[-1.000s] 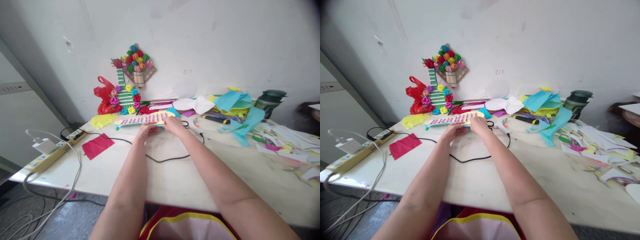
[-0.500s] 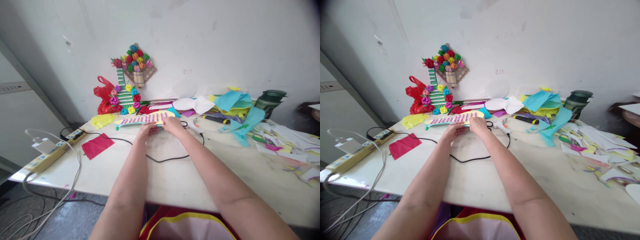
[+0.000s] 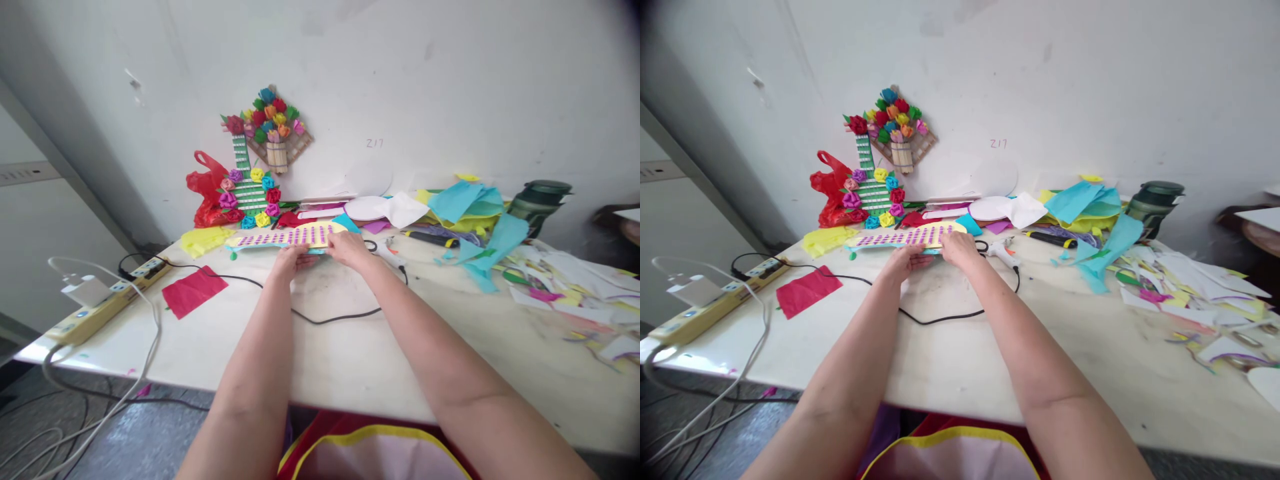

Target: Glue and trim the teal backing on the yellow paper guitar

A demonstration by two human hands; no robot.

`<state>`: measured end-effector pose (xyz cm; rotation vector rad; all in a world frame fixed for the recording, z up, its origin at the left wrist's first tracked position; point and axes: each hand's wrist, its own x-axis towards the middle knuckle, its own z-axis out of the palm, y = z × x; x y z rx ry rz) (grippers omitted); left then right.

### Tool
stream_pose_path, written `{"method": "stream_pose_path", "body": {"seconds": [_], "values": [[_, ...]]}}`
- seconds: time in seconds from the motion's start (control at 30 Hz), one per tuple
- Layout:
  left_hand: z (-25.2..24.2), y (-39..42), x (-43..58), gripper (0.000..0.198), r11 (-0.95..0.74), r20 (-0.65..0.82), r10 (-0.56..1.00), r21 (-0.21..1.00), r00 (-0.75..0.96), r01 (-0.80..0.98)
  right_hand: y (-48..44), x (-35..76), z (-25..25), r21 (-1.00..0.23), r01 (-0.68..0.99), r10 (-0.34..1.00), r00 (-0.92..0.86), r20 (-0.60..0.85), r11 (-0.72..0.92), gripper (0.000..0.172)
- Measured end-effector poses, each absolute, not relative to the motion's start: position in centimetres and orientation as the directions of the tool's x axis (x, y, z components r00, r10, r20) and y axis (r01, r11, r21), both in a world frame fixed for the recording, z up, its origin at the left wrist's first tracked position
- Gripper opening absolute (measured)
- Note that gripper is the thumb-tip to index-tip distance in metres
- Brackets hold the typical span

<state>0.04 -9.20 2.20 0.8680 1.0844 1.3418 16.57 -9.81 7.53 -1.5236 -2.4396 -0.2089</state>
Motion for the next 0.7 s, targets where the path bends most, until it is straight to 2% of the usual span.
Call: {"method": "stream_pose_path", "body": {"seconds": [0.13, 0.23, 0.4, 0.5, 0.6, 0.7], "values": [[2.1, -9.1, -0.3, 0.021, 0.093, -0.114, 0.992, 0.953, -0.06, -0.288, -9.4, 17.5, 7.9, -0.059, 0.889, 0.862, -0.422, 0.281, 0.454, 0.019], [2.0, -9.1, -0.5, 0.024, 0.109, -0.129, 0.99, 0.952, -0.051, -0.287, -9.0, 18.4, 8.3, -0.136, 0.878, 0.872, -0.416, 0.259, 0.459, 0.016], [2.3, -9.3, -0.6, 0.028, 0.132, -0.155, 0.987, 0.938, -0.047, -0.322, -9.0, 19.8, 9.1, -0.412, 0.756, 0.858, -0.482, 0.175, 0.509, 0.009], [2.5, -9.4, -0.6, 0.027, 0.131, -0.154, 0.987, 0.932, -0.042, -0.338, -9.3, 20.2, 9.3, -0.518, 0.68, 0.829, -0.548, 0.11, 0.519, 0.009], [2.6, -9.5, -0.7, 0.027, 0.141, -0.161, 0.986, 0.93, -0.033, -0.339, -9.4, 20.1, 9.1, -0.522, 0.685, 0.826, -0.56, 0.067, 0.508, 0.009], [2.7, -9.5, -0.8, 0.028, 0.146, -0.165, 0.986, 0.93, -0.029, -0.339, -9.1, 19.7, 8.6, -0.491, 0.696, 0.827, -0.553, 0.102, 0.525, 0.008]]}}
